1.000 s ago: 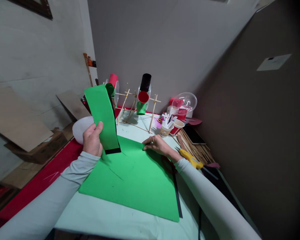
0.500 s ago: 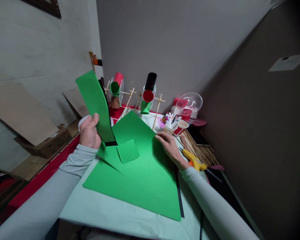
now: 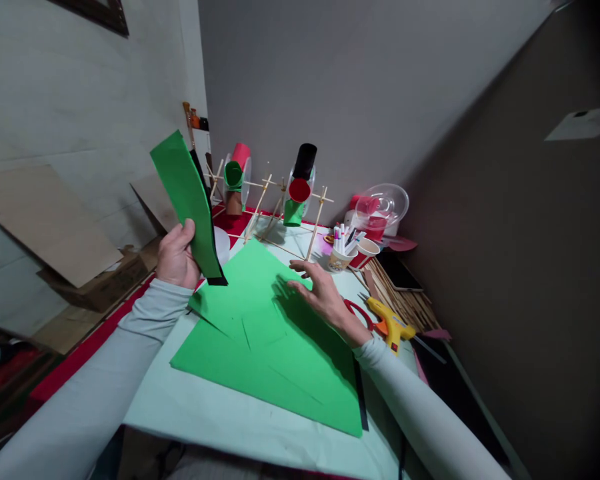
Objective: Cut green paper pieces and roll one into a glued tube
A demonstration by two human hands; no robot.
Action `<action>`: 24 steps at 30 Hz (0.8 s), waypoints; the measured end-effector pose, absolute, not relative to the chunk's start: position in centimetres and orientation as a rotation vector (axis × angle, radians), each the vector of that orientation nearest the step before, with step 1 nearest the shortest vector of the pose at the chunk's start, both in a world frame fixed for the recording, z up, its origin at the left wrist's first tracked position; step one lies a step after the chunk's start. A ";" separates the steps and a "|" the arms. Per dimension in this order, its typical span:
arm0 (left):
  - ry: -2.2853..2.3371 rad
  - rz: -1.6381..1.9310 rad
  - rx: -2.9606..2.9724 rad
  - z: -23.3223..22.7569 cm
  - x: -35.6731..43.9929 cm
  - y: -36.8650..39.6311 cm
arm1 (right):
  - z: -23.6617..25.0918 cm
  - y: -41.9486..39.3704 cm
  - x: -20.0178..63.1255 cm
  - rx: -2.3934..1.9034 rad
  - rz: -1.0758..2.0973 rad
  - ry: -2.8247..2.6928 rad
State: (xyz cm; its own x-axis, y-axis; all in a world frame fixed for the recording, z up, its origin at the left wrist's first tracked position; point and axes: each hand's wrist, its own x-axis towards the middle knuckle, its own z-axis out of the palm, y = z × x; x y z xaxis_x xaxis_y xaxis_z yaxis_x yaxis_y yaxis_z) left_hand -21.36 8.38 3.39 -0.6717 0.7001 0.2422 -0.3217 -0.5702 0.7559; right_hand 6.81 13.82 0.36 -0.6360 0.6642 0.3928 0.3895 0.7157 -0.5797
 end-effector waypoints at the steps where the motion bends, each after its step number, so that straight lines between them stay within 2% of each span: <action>1: 0.942 2.217 0.715 3.3 -21.2 8.4 | 0.4 13.2 6.4 -0.770 0.596 -2.390; 6: 1.003 1.976 0.761 2.7 -19.5 8.1 | 0.2 10.2 4.5 -0.609 0.550 -2.763; 11: 1.038 1.605 0.802 1.5 -17.1 7.6 | 0.2 10.0 3.6 -0.697 0.455 -2.888; 17: 1.089 1.303 0.786 0.0 -15.2 7.4 | 0.4 11.1 4.2 -0.772 0.544 -2.880; 21: 1.121 1.219 0.751 -0.4 -14.6 7.4 | 0.9 10.7 6.5 -0.835 0.543 -2.786; 24: 1.141 1.210 0.717 -0.4 -14.5 7.4 | 2.1 11.7 10.1 -1.037 0.485 -2.627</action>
